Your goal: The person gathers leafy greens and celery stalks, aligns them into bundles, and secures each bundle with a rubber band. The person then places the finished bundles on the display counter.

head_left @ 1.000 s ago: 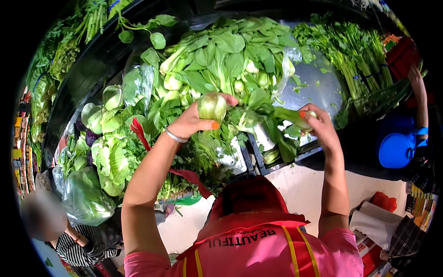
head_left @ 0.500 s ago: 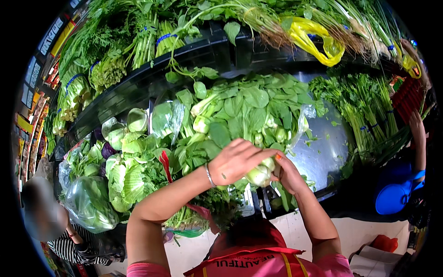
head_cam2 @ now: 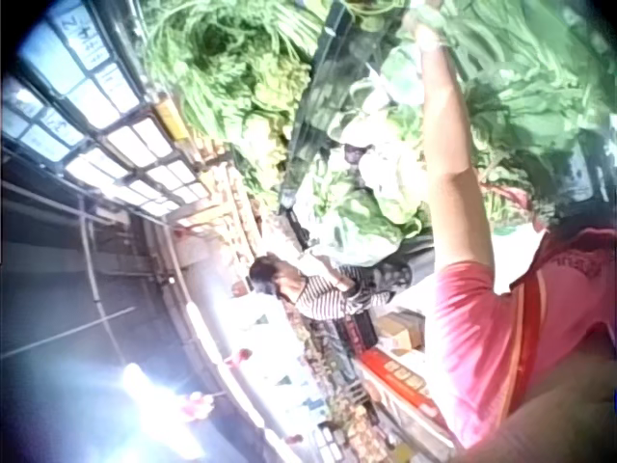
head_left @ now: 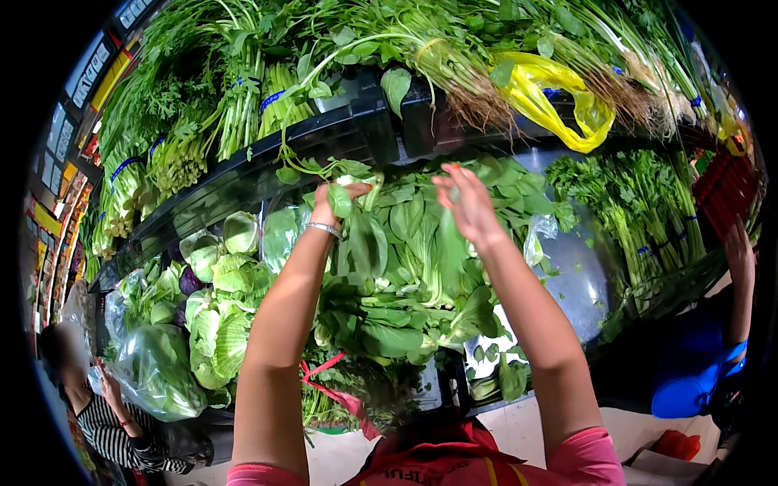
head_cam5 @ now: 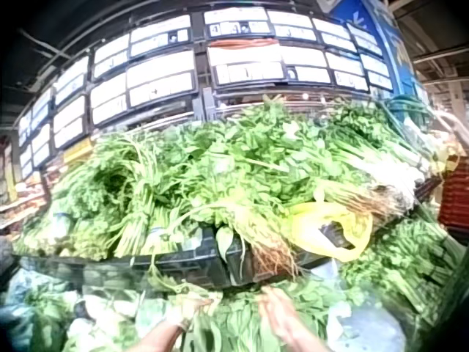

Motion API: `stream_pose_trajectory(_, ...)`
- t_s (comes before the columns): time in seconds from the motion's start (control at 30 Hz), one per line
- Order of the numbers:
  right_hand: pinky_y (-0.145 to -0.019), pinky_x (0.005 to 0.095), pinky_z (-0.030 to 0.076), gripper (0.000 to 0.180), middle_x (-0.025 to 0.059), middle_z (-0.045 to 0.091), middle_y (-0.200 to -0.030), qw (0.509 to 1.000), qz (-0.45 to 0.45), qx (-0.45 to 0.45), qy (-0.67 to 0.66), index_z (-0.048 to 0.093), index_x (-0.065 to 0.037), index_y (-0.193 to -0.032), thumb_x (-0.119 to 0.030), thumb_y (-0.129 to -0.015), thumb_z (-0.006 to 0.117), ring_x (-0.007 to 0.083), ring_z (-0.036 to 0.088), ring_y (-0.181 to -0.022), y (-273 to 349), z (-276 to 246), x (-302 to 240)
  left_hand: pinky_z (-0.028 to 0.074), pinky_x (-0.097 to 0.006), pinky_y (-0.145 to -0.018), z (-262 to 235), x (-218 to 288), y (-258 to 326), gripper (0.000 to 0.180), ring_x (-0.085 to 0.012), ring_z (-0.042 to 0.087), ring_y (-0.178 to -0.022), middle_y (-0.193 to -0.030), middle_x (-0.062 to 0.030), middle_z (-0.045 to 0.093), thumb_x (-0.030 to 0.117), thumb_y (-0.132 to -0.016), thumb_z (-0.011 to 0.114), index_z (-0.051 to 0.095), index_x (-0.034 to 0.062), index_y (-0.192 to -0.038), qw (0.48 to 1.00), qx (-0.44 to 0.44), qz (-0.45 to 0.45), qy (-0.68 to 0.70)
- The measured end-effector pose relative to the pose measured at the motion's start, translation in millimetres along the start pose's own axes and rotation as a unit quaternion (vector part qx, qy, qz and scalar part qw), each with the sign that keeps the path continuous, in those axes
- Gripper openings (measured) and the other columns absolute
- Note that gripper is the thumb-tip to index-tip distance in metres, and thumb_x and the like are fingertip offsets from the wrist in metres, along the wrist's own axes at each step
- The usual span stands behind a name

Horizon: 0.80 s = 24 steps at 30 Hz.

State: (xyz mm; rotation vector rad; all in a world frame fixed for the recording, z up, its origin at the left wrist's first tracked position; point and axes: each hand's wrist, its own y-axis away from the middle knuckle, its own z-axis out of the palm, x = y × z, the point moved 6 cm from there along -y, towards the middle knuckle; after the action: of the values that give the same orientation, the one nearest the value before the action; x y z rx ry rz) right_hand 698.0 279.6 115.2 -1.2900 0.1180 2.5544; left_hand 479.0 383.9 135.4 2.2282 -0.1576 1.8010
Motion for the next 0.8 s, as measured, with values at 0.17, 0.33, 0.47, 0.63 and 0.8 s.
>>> stream_pose_trajectory(0.17,-0.08,0.0311,0.043,0.03,0.0136,0.056,-0.1,0.923,-0.007,-0.02,0.383,0.049,0.005,-0.104,-0.018,-0.085,0.056,0.0181,0.052,-0.093,-54,48,36,0.04,-0.036,-0.092,-27,-5,-23,0.045,-0.0266,0.058,-0.097,-0.109,-0.0179,0.058,0.016,-0.081,0.055,0.049,0.0119,-0.125,0.86,-0.012,0.133,-0.493)
stream_pose_trajectory(0.33,-0.085,0.0263,0.044,0.024,0.0095,0.061,-0.103,0.909,-0.185,-0.023,0.374,0.055,0.001,-0.109,-0.004,-0.085,0.054,0.0152,0.057,-0.095,-18,2,-10,0.025,-0.053,-0.099,20,-31,2,0.076,-0.0399,0.033,-0.122,-0.13,-0.0221,0.037,0.058,-0.078,0.05,0.035,0.0067,-0.131,0.754,0.102,0.207,-0.615)
stream_pose_trajectory(0.47,-0.078,0.0265,0.047,0.024,0.0096,0.062,-0.101,0.969,-0.093,0.007,0.227,0.055,0.002,-0.109,-0.01,-0.09,0.049,0.0154,0.06,-0.088,69,-61,-23,0.036,-0.05,-0.091,2,-51,-29,0.079,-0.042,0.039,-0.113,-0.12,-0.0298,0.039,0.064,-0.078,0.044,0.034,0.0041,-0.13,0.667,0.049,0.181,-0.721)
stream_pose_trajectory(0.63,-0.07,0.0268,0.047,0.032,0.0077,0.063,-0.083,0.874,0.085,0.162,0.451,0.058,0.003,-0.103,-0.024,-0.086,0.058,0.0143,0.058,-0.071,233,-270,17,0.043,-0.036,-0.078,66,48,83,0.038,-0.0297,0.052,-0.09,-0.096,-0.0168,0.057,0.028,-0.075,0.067,0.054,0.0097,-0.106,0.584,0.159,0.587,-0.537)
stream_pose_trajectory(0.8,-0.09,0.0453,0.04,0.095,0.0235,0.039,-0.125,0.596,0.268,0.129,0.746,0.035,-0.009,-0.131,-0.061,-0.059,0.069,0.0399,0.039,-0.113,305,-247,78,0.047,-0.037,-0.079,182,-98,235,0.03,-0.0305,0.058,-0.089,-0.101,-0.0161,0.057,0.018,-0.075,0.064,0.054,0.0033,-0.099,0.821,-0.376,0.238,-0.358)
